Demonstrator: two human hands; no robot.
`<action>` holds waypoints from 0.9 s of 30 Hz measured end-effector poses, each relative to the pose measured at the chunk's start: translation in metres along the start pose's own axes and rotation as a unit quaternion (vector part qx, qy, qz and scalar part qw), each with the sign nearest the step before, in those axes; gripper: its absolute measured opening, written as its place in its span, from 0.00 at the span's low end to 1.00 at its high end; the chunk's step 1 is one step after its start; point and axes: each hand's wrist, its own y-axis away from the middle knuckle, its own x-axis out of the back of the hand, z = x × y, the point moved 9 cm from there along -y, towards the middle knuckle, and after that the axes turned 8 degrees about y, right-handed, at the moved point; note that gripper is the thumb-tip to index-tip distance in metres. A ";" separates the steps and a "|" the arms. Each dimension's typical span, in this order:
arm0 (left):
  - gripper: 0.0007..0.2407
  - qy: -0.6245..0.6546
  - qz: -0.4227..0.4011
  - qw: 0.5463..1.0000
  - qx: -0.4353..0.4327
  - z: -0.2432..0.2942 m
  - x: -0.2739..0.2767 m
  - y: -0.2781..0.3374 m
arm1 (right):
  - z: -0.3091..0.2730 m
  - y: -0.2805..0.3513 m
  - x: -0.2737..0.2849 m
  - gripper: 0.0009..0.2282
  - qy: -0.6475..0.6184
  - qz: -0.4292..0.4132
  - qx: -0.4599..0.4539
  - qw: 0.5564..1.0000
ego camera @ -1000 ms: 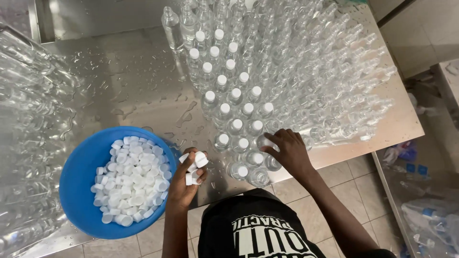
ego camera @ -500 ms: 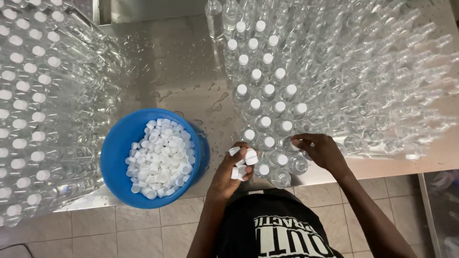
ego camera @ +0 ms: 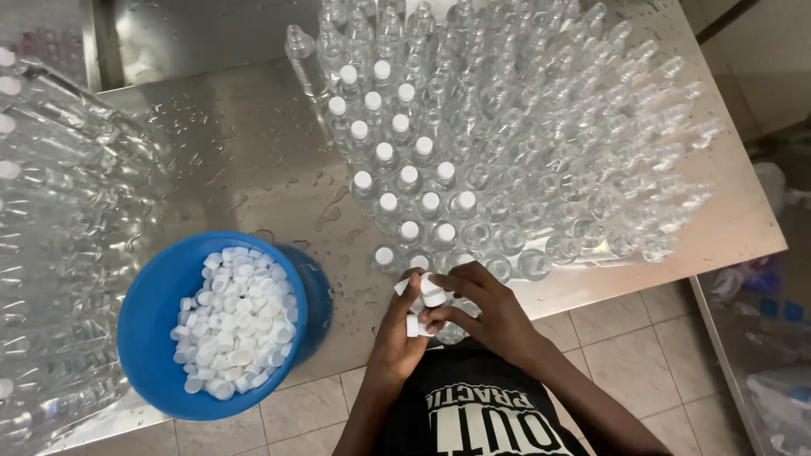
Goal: Capping plastic water bottles by hand at a production station
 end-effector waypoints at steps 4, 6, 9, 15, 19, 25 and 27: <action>0.11 0.029 0.011 1.000 0.002 -0.005 0.009 -0.007 | -0.013 -0.012 0.016 0.10 -0.057 0.014 0.036 0.998; 0.11 -0.009 0.018 1.000 0.006 -0.003 0.006 -0.003 | -0.007 -0.017 0.015 0.09 -0.139 -0.052 -0.022 0.989; 0.07 0.022 0.009 1.000 -0.016 0.001 0.019 -0.008 | 0.024 -0.022 0.029 0.08 -0.116 -0.054 -0.020 0.992; 0.09 -0.005 0.015 0.999 -0.044 0.012 0.026 -0.003 | 0.113 -0.053 0.047 0.12 0.149 0.008 -0.007 0.989; 0.10 -0.003 0.027 0.999 -0.046 0.012 0.030 0.000 | 0.133 -0.054 0.034 0.11 0.179 0.013 0.017 0.984; 0.08 0.002 0.024 0.999 -0.048 0.009 0.027 0.000 | 0.165 -0.062 0.019 0.17 0.192 -0.105 -0.083 0.972; 0.10 -0.019 0.027 0.998 -0.049 0.006 0.026 0.001 | 0.171 -0.064 0.016 0.18 0.129 -0.099 -0.092 0.982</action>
